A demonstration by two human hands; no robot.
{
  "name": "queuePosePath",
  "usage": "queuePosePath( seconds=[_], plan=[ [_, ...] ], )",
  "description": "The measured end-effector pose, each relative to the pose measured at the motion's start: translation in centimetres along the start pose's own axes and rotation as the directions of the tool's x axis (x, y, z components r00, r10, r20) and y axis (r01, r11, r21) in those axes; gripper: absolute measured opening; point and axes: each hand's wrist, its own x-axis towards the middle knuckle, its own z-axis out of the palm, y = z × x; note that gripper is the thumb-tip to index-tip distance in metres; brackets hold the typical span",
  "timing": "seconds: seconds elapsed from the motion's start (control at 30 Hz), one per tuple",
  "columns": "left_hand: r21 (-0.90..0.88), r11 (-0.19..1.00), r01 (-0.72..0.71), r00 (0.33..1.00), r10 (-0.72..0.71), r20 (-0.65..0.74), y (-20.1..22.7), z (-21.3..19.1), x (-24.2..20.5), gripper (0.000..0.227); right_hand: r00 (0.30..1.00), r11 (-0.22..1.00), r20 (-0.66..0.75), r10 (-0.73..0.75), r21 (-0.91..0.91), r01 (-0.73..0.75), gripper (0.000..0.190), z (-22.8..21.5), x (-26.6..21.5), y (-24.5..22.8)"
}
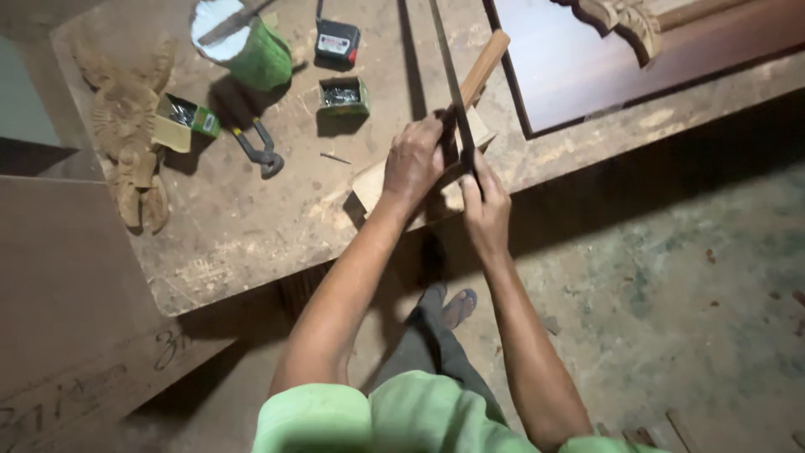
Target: The person uses a chisel to carve a groove in a wooden frame, then marks and saws a wooden strip to fit the frame. The person repeatedly fits the strip into the groove to check alignment.
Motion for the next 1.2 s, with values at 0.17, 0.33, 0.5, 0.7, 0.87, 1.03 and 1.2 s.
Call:
queuePosePath(
  seconds=[0.17,0.33,0.5,0.7,0.87,1.03,1.2],
  plan=[
    [-0.085,0.996,-0.039,0.998,0.034,-0.059,0.0,-0.5,0.4,0.042,0.914,0.912,0.013,0.405,-0.084,-0.402,0.024,-8.5,-16.6,-4.8],
    [-0.070,0.995,-0.077,0.993,0.070,-0.095,0.3,-0.4,1.0,0.039,0.879,0.875,-0.012,0.477,-0.084,-0.476,0.036,-8.2,-16.4,-4.0],
    [-0.004,1.000,-0.021,0.998,0.021,-0.063,-0.3,0.4,0.6,0.030,0.995,0.995,-0.004,0.099,-0.004,-0.099,0.042,1.2,2.1,-0.4],
    [-0.070,0.996,-0.058,0.993,0.051,-0.102,-0.3,0.1,0.4,0.040,0.890,0.889,0.024,0.456,-0.059,-0.454,0.037,-6.4,-13.1,-4.9],
    [-0.117,0.992,-0.038,0.996,0.029,-0.083,0.5,-0.4,0.7,0.043,0.945,0.930,-0.042,0.325,-0.168,-0.327,0.022,-10.6,-21.0,-4.7],
    [-0.028,0.999,-0.022,0.998,0.021,-0.057,0.0,-0.1,0.5,0.036,0.967,0.962,0.017,0.253,-0.111,-0.250,0.041,-0.9,-1.9,-1.8],
    [-0.060,0.998,-0.015,0.997,0.010,-0.075,0.0,0.3,0.5,0.032,0.969,0.970,0.041,0.243,-0.037,-0.242,0.037,-1.7,-4.0,-2.4]
  ],
)
